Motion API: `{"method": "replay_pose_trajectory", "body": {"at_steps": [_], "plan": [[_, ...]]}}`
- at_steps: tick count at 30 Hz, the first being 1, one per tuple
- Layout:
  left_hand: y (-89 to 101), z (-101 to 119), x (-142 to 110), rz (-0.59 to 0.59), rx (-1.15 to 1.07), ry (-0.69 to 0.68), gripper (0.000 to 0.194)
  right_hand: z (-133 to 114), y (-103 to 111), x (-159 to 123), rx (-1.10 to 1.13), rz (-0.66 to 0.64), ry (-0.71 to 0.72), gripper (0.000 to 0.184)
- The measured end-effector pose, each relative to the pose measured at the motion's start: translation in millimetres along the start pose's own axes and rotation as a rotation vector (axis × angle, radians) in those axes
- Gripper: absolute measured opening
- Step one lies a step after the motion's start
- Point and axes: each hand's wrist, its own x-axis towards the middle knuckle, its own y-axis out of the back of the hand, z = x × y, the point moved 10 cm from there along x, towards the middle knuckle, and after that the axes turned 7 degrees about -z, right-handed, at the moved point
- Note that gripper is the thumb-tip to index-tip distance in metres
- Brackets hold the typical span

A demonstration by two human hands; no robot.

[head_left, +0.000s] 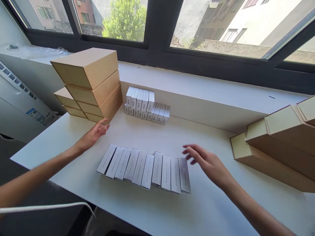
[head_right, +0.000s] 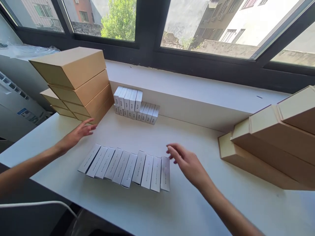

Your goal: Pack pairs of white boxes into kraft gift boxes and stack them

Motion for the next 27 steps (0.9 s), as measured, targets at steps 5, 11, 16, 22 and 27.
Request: {"method": "replay_pose_trajectory", "body": {"at_steps": [5,11,16,22,27], "plan": [[-30.0,-31,-89,-0.213,0.037,0.016,0.086,21,-34,-73,-0.275,-0.022,0.12,0.084],[-73.0,-12,-94,-0.271,0.325,-0.114,0.091,-39,-77,-53,-0.597,-0.156,0.383,0.109],[-78.1,-10,-91,-0.323,0.316,-0.123,0.087,-52,-78,-38,-0.6,-0.192,0.339,0.091],[-42.9,2,-54,-0.211,0.053,-0.122,0.079,-44,-55,-39,-0.55,-0.151,0.314,0.066],[-45.3,16,-10,-0.207,-0.155,-0.134,0.078,-46,-68,-35,-0.632,-0.223,0.39,0.08]]}}
